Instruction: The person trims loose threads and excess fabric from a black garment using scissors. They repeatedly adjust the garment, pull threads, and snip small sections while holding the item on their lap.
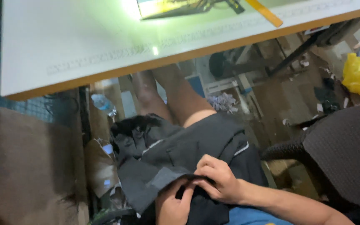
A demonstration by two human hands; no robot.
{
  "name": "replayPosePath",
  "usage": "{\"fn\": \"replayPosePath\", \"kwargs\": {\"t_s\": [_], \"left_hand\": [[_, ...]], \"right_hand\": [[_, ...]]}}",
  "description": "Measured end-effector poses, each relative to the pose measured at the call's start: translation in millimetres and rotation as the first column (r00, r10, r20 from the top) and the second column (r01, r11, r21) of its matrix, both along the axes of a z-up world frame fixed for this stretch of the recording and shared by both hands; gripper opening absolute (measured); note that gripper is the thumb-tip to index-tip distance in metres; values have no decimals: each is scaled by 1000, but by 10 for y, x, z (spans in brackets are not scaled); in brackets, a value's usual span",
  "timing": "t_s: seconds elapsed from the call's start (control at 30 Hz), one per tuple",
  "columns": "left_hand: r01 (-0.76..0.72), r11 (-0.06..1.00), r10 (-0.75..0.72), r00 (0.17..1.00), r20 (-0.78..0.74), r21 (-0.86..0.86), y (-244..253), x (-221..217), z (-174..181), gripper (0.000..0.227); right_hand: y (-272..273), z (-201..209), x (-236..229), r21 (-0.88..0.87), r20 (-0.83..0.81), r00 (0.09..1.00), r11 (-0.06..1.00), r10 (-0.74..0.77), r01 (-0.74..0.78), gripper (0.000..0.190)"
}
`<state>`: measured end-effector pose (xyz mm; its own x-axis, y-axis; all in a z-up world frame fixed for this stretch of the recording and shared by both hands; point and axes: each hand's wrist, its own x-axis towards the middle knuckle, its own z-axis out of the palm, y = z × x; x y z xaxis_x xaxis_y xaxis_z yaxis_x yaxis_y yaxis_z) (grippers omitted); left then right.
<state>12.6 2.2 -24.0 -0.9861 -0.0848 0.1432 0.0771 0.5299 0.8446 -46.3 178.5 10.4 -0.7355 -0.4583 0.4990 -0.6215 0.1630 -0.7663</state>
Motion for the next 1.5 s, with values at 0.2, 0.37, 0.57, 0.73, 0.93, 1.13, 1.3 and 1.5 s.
{"fn": "replayPosePath", "kwargs": {"t_s": [0.2,0.37,0.57,0.73,0.93,1.13,1.3,1.5], "left_hand": [[-19,999,20,1000,20,-51,28,74,124,17],[-24,999,20,997,-71,-44,49,51,330,14],[84,996,-85,994,68,21,6,-19,438,24],[-140,985,75,883,464,106,4,-268,955,40],[45,894,-119,983,138,447,-90,-198,644,21],[26,853,-111,985,132,521,-88,-246,599,18],[-33,830,-55,989,140,557,-67,-252,600,15],[-33,797,-77,985,156,603,-96,-255,637,18]], "right_hand": [[10,2,34,-24,32,999,999,29,-28,21],[63,-49,57,27,162,987,1000,-17,13,11],[52,157,2,-50,84,996,998,-41,46,7],[96,101,-104,-75,474,875,985,-103,156,17],[98,-171,-45,-342,750,656,899,87,272,24],[-55,71,-58,-304,804,592,894,56,328,21],[174,-43,-164,-290,705,697,950,132,114,22],[300,-2,-160,-166,694,697,982,182,-91,12]]}}
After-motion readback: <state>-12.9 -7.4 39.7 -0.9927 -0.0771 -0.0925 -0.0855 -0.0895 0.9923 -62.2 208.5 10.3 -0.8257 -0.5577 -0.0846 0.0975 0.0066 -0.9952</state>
